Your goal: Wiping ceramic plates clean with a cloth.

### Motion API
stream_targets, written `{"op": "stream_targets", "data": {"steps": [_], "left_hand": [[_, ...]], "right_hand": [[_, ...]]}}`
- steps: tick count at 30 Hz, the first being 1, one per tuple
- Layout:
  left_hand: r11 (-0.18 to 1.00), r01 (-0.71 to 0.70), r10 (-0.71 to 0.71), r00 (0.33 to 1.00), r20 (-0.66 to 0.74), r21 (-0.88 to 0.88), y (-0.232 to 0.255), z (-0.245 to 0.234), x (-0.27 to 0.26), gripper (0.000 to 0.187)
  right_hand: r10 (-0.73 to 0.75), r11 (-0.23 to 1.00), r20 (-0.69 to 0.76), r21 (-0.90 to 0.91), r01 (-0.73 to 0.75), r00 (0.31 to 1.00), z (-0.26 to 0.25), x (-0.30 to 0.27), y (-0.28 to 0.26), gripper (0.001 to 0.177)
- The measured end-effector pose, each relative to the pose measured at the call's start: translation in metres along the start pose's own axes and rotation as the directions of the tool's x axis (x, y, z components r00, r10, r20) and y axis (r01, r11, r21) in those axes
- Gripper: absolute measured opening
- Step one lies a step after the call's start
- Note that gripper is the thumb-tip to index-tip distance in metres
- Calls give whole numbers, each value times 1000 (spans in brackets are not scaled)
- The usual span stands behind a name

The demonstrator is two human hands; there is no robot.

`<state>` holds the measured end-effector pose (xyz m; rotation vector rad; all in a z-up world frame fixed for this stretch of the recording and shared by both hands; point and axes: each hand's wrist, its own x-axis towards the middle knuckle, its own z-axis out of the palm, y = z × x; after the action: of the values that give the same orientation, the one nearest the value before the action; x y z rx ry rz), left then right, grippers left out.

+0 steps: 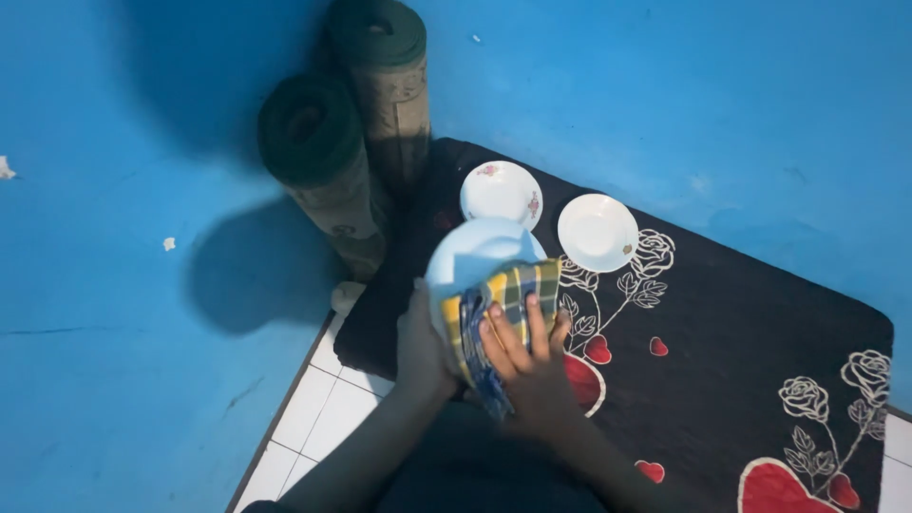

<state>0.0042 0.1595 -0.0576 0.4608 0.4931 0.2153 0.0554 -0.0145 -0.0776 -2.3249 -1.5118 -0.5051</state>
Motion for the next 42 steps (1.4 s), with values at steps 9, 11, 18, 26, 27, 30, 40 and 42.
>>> {"op": "stream_targets", "data": {"steps": [9,11,18,26,27,30,40,42], "left_hand": [[995,72,-55,976,-213,73,14,2,-7,60],[-71,-606,430,698,572,792,1,-19,-5,75],[826,-105,-25,975,222,554,-13,-5,-8,68],[994,-3,-25,967,252,112,-32,-10,-3,63],[994,-3,-25,968,250,113,-26,-3,-5,63],[986,107,-118,990,82,129,-12,12,-11,64],[989,-15,33,992,-120,149,20,32,-12,70],[993,-31,47,989,-143,111,17,31,-10,70]], "right_hand": [[312,915,8,264,-303,950,26,-51,44,80],[591,524,164,666,-531,789,26,-50,66,74],[475,565,120,718,-407,871,-52,42,46,71],[-64,995,72,75,59,995,-52,60,26,74],[-64,995,72,77,58,995,-55,63,31,74],[103,968,119,215,-127,987,-64,67,43,69],[508,530,52,768,-359,860,2,-19,35,76],[385,736,-107,635,-235,917,17,-40,24,76]]}}
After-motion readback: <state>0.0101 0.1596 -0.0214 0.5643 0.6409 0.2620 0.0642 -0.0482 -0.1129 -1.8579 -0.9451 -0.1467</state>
